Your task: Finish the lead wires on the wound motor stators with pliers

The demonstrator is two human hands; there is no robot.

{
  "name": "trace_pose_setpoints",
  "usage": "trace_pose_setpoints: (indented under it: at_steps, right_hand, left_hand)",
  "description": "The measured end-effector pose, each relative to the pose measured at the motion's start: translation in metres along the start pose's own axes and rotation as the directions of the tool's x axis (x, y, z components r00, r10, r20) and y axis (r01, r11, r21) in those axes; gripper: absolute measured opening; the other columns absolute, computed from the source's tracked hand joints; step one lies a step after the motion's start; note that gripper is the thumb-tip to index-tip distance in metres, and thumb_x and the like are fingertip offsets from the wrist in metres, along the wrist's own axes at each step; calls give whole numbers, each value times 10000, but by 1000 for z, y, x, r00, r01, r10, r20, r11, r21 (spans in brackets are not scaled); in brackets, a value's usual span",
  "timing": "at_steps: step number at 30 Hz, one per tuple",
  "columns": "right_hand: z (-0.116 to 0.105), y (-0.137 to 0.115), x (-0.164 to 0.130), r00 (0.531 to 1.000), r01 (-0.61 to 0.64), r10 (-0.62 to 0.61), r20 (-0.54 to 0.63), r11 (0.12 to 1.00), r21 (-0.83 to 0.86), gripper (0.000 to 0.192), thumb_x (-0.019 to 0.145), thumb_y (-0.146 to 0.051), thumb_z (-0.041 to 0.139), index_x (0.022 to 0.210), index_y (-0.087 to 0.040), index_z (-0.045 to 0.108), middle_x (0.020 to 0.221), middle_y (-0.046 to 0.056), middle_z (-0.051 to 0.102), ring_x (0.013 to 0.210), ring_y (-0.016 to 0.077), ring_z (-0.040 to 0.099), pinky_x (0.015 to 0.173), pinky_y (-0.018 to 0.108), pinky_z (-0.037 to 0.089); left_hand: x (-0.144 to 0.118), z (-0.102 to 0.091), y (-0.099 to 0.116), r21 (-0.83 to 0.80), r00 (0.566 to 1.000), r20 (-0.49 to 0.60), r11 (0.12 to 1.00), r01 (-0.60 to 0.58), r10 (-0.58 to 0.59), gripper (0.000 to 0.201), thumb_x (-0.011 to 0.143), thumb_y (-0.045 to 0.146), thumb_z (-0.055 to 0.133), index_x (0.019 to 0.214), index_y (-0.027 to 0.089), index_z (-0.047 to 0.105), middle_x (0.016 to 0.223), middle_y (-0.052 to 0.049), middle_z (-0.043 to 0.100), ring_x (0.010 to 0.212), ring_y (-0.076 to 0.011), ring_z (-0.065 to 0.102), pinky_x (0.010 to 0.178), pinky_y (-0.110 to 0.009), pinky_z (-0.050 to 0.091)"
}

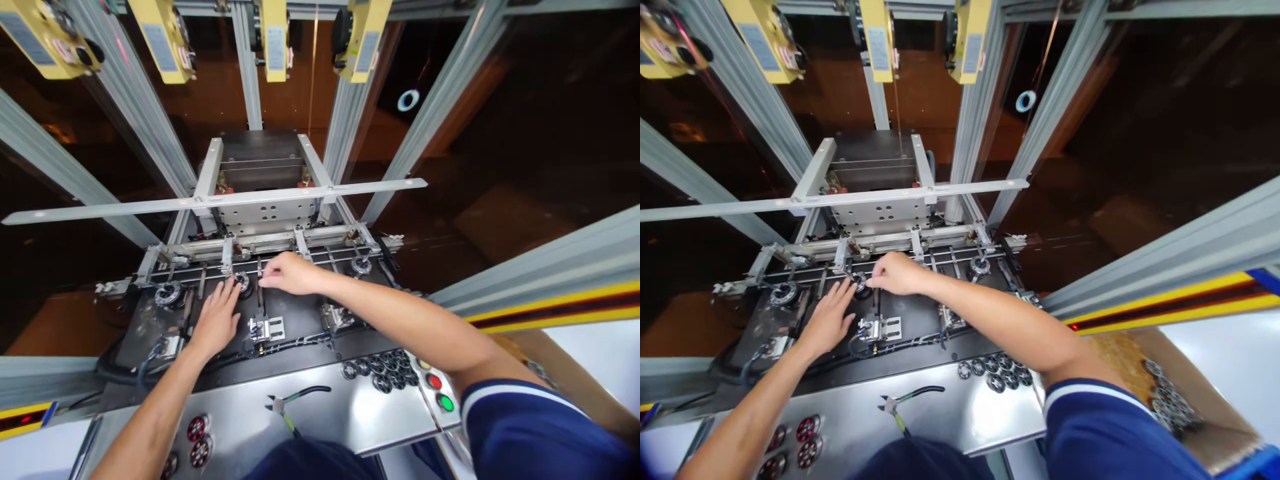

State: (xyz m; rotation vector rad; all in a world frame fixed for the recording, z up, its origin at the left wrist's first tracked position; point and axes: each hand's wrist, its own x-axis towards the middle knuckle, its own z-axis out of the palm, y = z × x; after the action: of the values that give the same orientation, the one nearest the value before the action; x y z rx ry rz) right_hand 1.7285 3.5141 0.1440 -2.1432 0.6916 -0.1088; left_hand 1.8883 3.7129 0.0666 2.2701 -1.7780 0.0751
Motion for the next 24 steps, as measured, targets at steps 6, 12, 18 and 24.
trace_pose_setpoints:
  at_steps: [6, 12, 18, 24]
  right_hand:
    - [-73, 75, -50, 959, -206, 173, -223, 969, -134, 217, 888, -253, 651, 744, -116, 737, 739, 42, 734, 760, 173, 684, 707, 258, 466]
    - [-29, 97, -25, 966, -259, 251, -67, 944, -206, 317, 885, -435, 682, 793, -131, 678, 843, 24, 719, 837, 172, 684, 837, 370, 547]
    - [-31, 109, -22, 961, -266, 276, 15, 939, -219, 220, 929, -336, 647, 949, -119, 680, 979, 47, 716, 923, 181, 687, 851, 376, 567]
    - [-42, 106, 10, 948, -293, 316, 38, 914, -279, 235, 919, -343, 661, 962, -113, 678, 982, 51, 709, 906, 187, 687, 818, 363, 577]
  left_hand:
    - [2, -41, 66, -157, 973, -229, 987, -33, -4, 424, 972, 317, 440, 1349, 152, 542, 1413, -137, 584, 1300, -238, 564, 1131, -455, 441]
    - [26, -6, 146, -200, 979, -199, 976, -87, 46, 381, 970, 279, 426, 1263, 136, 623, 1392, -121, 604, 1302, -257, 561, 1113, -449, 467]
    - [45, 47, 154, -165, 992, -124, 986, -13, -8, 419, 954, 211, 406, 1300, 64, 592, 1433, -172, 555, 1372, -323, 474, 1122, -485, 439]
    - [65, 68, 159, -92, 999, -45, 996, 12, -16, 461, 930, 148, 418, 1360, 25, 529, 1522, -207, 437, 1429, -363, 376, 1141, -513, 396]
